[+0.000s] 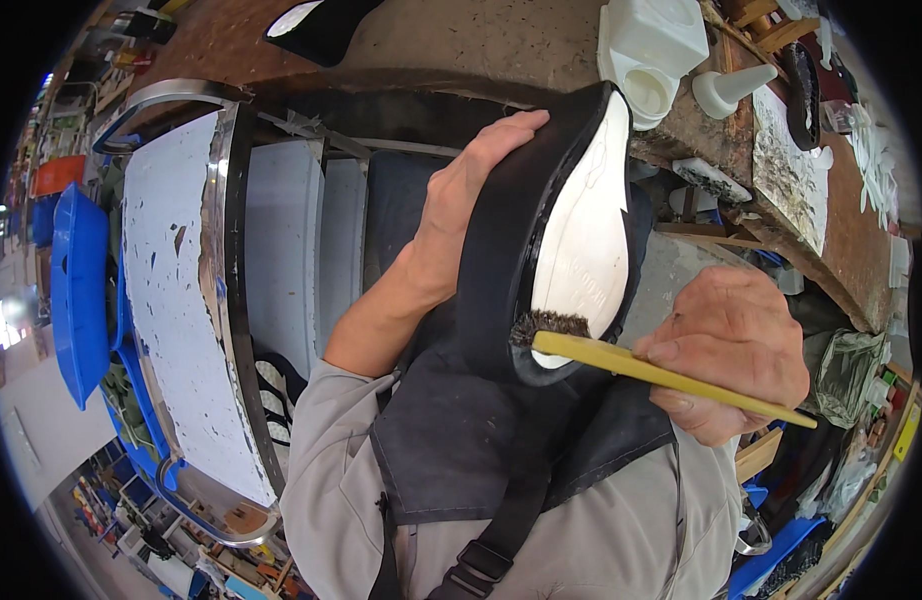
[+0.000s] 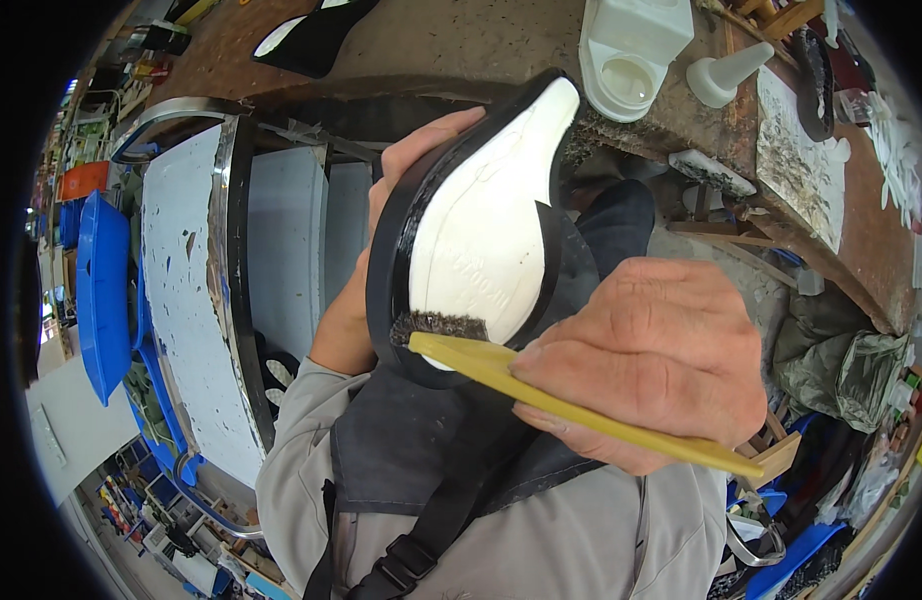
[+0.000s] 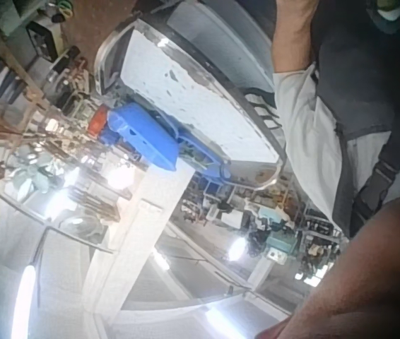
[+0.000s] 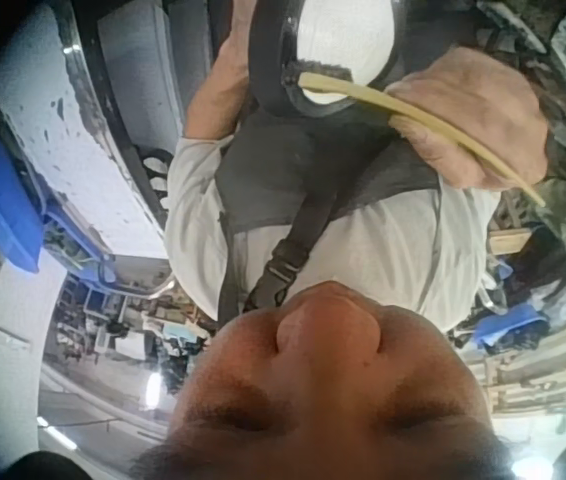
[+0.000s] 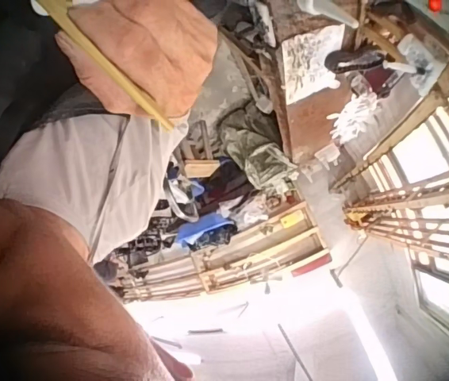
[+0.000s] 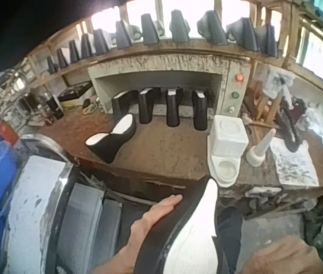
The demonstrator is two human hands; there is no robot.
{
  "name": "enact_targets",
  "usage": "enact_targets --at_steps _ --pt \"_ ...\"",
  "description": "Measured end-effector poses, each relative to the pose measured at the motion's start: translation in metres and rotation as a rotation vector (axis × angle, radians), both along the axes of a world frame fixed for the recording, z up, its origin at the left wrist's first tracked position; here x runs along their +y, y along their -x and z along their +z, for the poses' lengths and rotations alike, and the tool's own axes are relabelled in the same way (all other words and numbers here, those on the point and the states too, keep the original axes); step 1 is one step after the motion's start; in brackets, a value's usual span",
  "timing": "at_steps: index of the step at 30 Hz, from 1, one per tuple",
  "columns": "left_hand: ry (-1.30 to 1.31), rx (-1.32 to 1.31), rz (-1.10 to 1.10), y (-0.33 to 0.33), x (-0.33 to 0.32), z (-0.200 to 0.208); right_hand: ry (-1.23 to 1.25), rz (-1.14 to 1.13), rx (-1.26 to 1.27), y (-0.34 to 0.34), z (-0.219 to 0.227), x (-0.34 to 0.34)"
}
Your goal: Applying glue to the bottom of shoe lasts or soles using a brush and a glue container.
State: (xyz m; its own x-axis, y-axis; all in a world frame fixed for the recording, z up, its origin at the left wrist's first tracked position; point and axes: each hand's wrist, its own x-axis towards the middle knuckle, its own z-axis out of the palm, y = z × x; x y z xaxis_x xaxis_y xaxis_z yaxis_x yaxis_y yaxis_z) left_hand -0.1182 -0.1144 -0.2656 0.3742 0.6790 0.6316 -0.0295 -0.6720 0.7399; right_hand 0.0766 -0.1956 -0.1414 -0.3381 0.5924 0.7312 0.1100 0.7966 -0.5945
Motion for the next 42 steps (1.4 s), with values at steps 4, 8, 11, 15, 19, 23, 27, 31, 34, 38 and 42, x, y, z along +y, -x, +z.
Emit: enact_targets --at_steps 4,8,11,15,19,23,27,31,34,38,42 --pt "0.053 0.127 -0.082 0.005 -0.005 0.012 0.009 0.062 -0.013 0.001 -0.001 0.000" --pt "0.221 0.158 -0.246 0.002 -0.009 0.022 -0.040 0.128 -0.040 -0.007 0.005 0.004" --pt "0.494 0.239 -0.325 0.007 -0.016 0.031 -0.032 0.221 -0.101 -0.009 0.001 0.013" --pt "0.495 0.248 -0.418 0.001 -0.014 0.024 -0.124 0.380 -0.110 -0.015 0.006 0.033" --pt "0.419 0.229 -0.392 -0.002 -0.012 0.028 -0.090 0.397 -0.127 -0.032 0.012 0.033" --pt "0.491 -0.034 -0.492 0.012 -0.003 0.037 -0.123 0.098 0.189 -0.008 -0.016 0.016" --pt "0.472 0.061 -0.430 0.003 -0.005 0.037 -0.266 0.193 -0.014 -0.015 0.003 0.000" --pt "0.403 0.040 -0.277 -0.002 -0.015 0.042 -0.323 0.178 0.003 -0.014 -0.004 0.010" --pt "0.717 -0.078 -0.465 -0.010 -0.013 0.078 -0.262 0.076 0.087 -0.020 -0.002 0.003" --pt "-0.004 0.261 -0.476 -0.012 -0.007 0.087 -0.196 0.180 0.117 -0.028 -0.003 0.013" --pt "0.229 -0.002 -0.580 -0.007 -0.002 0.077 -0.253 0.109 0.156 -0.033 -0.017 0.012"
